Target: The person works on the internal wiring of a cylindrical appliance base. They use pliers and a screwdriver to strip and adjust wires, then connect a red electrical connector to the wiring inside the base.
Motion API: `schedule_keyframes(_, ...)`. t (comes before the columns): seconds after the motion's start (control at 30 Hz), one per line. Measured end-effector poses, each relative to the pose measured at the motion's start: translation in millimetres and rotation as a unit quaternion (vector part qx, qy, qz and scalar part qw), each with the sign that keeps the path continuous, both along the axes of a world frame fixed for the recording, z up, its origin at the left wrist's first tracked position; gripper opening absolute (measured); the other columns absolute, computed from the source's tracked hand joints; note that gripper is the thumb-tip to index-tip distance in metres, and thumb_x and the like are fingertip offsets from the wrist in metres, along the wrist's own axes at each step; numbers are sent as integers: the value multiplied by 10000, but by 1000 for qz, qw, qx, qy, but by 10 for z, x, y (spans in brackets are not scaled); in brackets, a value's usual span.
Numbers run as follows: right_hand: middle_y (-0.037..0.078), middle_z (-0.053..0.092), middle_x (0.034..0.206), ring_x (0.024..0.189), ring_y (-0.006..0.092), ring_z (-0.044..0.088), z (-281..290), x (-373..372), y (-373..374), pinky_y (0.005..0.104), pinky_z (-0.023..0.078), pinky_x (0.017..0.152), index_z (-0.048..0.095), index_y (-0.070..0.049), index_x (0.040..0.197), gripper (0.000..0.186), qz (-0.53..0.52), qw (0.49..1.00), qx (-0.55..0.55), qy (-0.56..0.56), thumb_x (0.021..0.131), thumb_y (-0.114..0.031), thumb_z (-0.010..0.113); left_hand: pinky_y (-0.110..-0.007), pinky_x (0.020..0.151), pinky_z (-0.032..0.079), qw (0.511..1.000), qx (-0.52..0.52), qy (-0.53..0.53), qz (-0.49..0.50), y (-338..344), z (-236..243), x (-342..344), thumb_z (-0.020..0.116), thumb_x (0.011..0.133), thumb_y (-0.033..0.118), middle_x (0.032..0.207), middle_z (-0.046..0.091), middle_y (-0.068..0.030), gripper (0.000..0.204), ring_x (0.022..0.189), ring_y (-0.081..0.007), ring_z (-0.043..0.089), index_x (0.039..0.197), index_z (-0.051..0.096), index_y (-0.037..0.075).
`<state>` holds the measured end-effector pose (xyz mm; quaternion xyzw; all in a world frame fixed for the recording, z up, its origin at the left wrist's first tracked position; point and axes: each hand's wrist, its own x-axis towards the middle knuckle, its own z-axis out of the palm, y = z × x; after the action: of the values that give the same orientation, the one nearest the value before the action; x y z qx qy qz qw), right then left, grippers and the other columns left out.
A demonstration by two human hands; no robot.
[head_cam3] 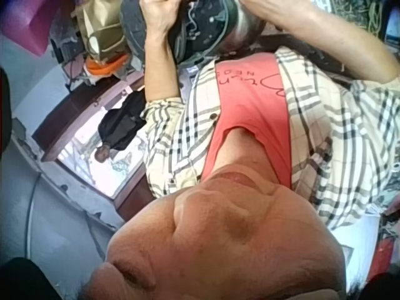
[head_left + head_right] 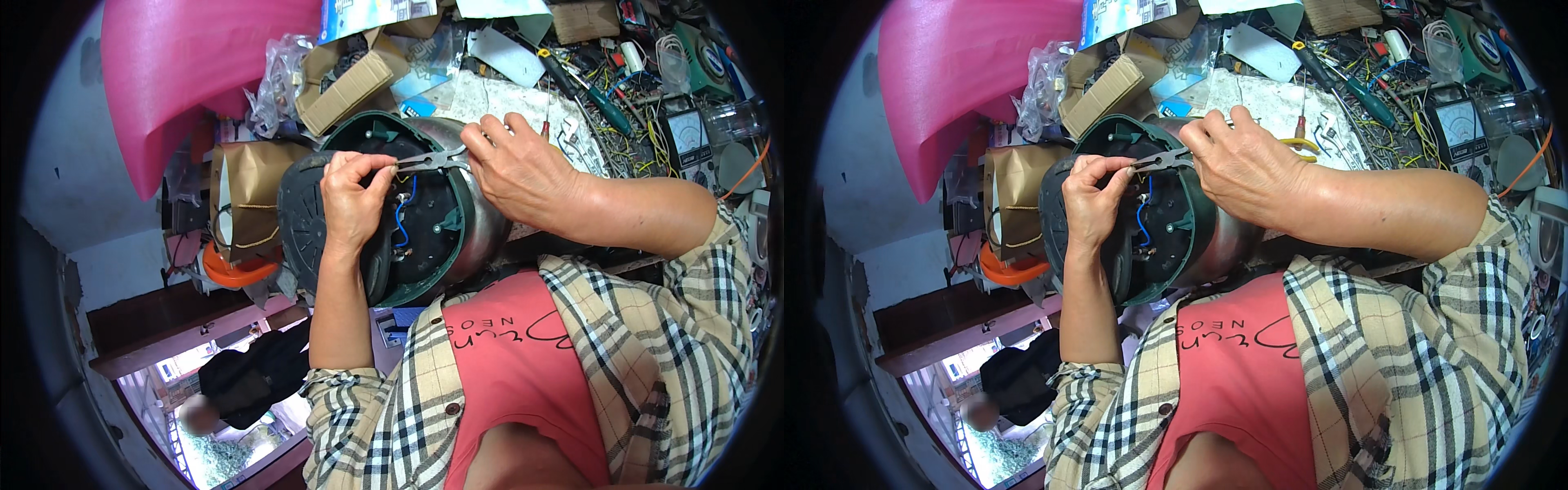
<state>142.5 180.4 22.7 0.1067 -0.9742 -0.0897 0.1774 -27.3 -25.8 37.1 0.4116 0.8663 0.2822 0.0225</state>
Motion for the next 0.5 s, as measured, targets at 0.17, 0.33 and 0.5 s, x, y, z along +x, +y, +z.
schedule_keyframes(0.17, 68, 519, 934, 900, 205, 526, 10, 3, -16, 327, 407, 733, 691, -41, 860, 190, -10, 1000, -13, -17, 859, -206, 598, -365, 792, 483, 1000, -1, 0, 0, 10, 12, 0, 789, 775, 124, 832, 671, -86, 112, 854, -260, 617, 882, 787, 93)
schedule_keyframes(0.33, 71, 518, 933, 892, 205, 527, -1, 5, -20, 325, 407, 731, 689, -34, 862, 192, -11, 1000, -18, -10, 851, -203, 597, -365, 796, 483, 1000, 1, -7, 4, 12, 7, 1, 790, 779, 132, 830, 673, -88, 109, 854, -260, 617, 881, 786, 92)
schedule_keyframes(0.5, 73, 517, 929, 892, 208, 526, -21, 14, -18, 326, 405, 736, 687, -30, 858, 192, -13, 1000, -24, 0, 841, -198, 597, -366, 795, 484, 1000, 3, -14, 5, 8, -5, -5, 794, 775, 135, 825, 670, -88, 113, 853, -259, 615, 880, 786, 92)
